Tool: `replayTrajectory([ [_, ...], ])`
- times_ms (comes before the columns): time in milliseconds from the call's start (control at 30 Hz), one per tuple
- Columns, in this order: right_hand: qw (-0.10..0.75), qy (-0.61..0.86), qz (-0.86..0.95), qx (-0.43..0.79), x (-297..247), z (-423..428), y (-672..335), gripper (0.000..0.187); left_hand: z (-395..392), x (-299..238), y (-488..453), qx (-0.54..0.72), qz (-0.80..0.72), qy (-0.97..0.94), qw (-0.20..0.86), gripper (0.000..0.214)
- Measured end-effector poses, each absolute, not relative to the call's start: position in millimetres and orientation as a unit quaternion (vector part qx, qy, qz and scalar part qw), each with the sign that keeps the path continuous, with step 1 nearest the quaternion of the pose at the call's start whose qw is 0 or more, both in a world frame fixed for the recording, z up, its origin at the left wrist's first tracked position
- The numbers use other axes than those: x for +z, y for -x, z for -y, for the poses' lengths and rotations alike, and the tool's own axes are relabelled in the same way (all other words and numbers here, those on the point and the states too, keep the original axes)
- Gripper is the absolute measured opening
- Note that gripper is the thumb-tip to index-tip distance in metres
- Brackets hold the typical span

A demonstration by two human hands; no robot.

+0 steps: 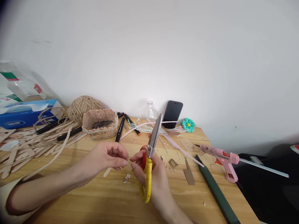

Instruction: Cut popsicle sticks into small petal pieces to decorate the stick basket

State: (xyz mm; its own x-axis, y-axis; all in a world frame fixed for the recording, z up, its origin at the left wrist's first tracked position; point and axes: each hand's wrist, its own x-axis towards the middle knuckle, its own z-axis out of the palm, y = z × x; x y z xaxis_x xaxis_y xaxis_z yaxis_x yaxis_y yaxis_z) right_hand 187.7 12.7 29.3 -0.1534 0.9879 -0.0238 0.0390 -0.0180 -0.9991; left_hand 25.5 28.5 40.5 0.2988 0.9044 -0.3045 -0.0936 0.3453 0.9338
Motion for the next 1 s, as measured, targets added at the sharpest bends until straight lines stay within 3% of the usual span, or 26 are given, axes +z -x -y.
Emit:
replayTrajectory([
  [533, 0.439, 0.496, 0.532, 0.527, 35, -12, -185, 0.027, -23, 33, -28, 0.318, -0.445, -0.454, 0.703, 0.018],
  [733, 0.426, 0.515, 0.541, 0.511, 28, -15, -191, 0.022, -28, 42, -23, 0.393, -0.465, -0.401, 0.685, 0.018],
  [1000, 0.411, 0.453, 0.582, 0.536, 11, -14, -198, 0.037, -30, 55, -16, 0.449, -0.468, -0.403, 0.646, 0.016],
])
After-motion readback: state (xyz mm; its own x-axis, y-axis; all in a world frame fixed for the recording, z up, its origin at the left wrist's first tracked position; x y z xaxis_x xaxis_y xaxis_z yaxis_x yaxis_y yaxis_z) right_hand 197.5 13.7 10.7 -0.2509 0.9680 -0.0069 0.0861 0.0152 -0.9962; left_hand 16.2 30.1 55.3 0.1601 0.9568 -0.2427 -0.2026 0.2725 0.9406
